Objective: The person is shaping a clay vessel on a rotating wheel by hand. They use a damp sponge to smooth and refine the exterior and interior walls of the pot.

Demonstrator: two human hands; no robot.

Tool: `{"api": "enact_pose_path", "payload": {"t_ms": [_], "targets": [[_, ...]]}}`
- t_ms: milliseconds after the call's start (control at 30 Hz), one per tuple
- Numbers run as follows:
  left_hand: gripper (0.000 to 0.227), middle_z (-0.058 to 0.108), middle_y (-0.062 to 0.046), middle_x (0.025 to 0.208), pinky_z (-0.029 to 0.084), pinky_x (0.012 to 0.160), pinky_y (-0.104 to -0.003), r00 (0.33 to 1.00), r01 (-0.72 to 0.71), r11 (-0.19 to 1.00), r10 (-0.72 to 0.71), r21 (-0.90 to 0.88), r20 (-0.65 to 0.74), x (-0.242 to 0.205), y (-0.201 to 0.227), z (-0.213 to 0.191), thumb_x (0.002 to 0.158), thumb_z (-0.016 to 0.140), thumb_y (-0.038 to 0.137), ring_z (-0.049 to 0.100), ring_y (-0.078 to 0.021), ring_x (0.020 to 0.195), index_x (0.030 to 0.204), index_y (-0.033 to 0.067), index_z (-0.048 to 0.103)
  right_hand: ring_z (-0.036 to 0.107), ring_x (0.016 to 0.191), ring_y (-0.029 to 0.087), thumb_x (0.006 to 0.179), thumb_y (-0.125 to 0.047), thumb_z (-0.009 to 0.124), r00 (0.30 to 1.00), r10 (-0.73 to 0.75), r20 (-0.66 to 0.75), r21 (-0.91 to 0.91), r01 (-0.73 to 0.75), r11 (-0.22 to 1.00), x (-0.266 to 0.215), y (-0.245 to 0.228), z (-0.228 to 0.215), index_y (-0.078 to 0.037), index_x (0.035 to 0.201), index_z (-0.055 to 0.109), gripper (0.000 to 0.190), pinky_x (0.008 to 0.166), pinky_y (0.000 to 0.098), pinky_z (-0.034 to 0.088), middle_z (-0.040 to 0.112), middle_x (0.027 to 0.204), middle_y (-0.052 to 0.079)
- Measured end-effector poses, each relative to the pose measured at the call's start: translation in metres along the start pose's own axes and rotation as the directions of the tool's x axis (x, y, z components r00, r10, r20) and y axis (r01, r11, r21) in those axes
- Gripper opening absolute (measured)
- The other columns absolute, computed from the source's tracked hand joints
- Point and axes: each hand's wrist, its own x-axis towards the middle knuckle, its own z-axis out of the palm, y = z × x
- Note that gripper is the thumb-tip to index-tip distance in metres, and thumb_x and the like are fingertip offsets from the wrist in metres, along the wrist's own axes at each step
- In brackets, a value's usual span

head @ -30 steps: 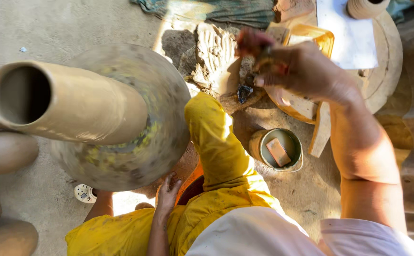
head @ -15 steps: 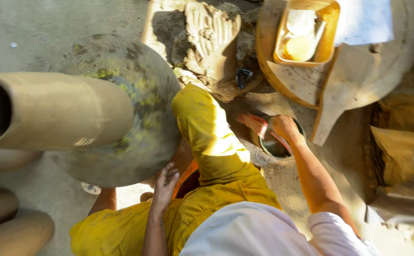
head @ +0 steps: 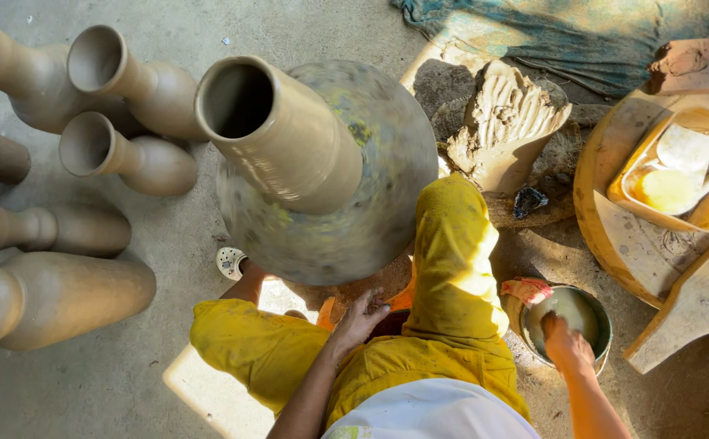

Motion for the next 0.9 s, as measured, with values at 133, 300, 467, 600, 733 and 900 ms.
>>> {"api": "enact_pose_path", "payload": {"t_ms": [133, 300, 467, 600, 733, 900], "targets": [[0.058, 0.068, -0.013, 0.123, 0.054, 0.095, -0.033, 0.995, -0.093, 0.995, 0.093, 0.019, 0.021, -0.001, -0.006, -0.001, 0.096, 0.071, 0.026, 0.065, -0.0189, 0.110, 0.144, -0.0011, 0.053, 0.071, 0.112, 0.041, 0.095, -0.023, 0.057, 1.000, -0.004, -0.020, -0.092, 0.002, 0.996, -0.023, 0.019, 0.020, -0.018, 0.156, 0.042, 0.063, 0.090, 0.0511, 0.060, 0.070, 0.125, 0.025], [0.047, 0.068, -0.012, 0.123, 0.059, 0.093, -0.029, 0.991, -0.126, 0.992, 0.125, -0.012, -0.050, 0.000, -0.008, -0.008, 0.097, 0.067, 0.023, 0.067, -0.0171, 0.110, 0.141, 0.0079, 0.056, 0.071, 0.106, 0.039, 0.090, -0.024, 0.065, 0.998, 0.001, -0.057, -0.092, -0.006, 0.996, -0.042, 0.025, 0.032, -0.020, 0.160, 0.043, 0.074, 0.087, 0.0489, 0.060, 0.070, 0.122, 0.022], [0.036, 0.069, -0.008, 0.118, 0.062, 0.087, -0.030, 0.754, -0.345, 0.928, 0.183, -0.143, -0.631, 0.014, -0.010, -0.108, 0.097, 0.066, 0.014, 0.069, -0.0152, 0.101, 0.133, 0.0108, 0.064, 0.071, 0.100, 0.036, 0.085, -0.024, 0.072, 0.993, 0.001, -0.119, -0.098, -0.013, 0.995, -0.055, 0.030, 0.029, -0.022, 0.165, 0.044, 0.085, 0.083, 0.0468, 0.061, 0.069, 0.119, 0.019], [0.067, 0.035, -0.021, 0.143, 0.042, 0.116, -0.046, 0.491, -0.297, 0.899, -0.145, -0.321, -0.859, 0.036, -0.022, -0.163, 0.102, 0.069, 0.024, 0.045, -0.0315, 0.126, 0.145, 0.0024, 0.023, 0.071, 0.095, 0.034, 0.081, -0.024, 0.078, 0.980, 0.007, -0.201, -0.127, -0.033, 0.991, -0.088, 0.043, 0.020, -0.023, 0.168, 0.044, 0.094, 0.080, 0.0451, 0.061, 0.069, 0.117, 0.016], [0.093, 0.006, -0.014, 0.162, 0.017, 0.123, -0.050, 0.778, -0.184, 0.667, -0.350, -0.722, -0.522, 0.046, -0.016, -0.076, 0.094, 0.066, 0.038, 0.015, -0.0297, 0.148, 0.157, 0.0120, 0.003, 0.071, 0.091, 0.032, 0.077, -0.025, 0.084, 0.722, -0.138, -0.678, -0.123, 0.073, 0.990, -0.121, 0.018, -0.031, -0.025, 0.172, 0.045, 0.103, 0.078, 0.0434, 0.062, 0.068, 0.115, 0.014], [0.083, 0.043, -0.014, 0.160, 0.039, 0.119, -0.055, 0.920, 0.384, 0.607, -0.317, -0.696, 0.230, 0.018, 0.008, 0.023, 0.084, 0.073, 0.033, 0.038, -0.0301, 0.148, 0.155, 0.0143, 0.035, 0.053, 0.101, 0.011, 0.085, 0.006, 0.062, 0.557, -0.346, -0.755, 0.490, 0.830, 0.266, -0.071, -0.073, -0.211, -0.007, 0.150, 0.041, 0.070, 0.078, 0.0288, 0.051, 0.055, 0.123, 0.004]]}}
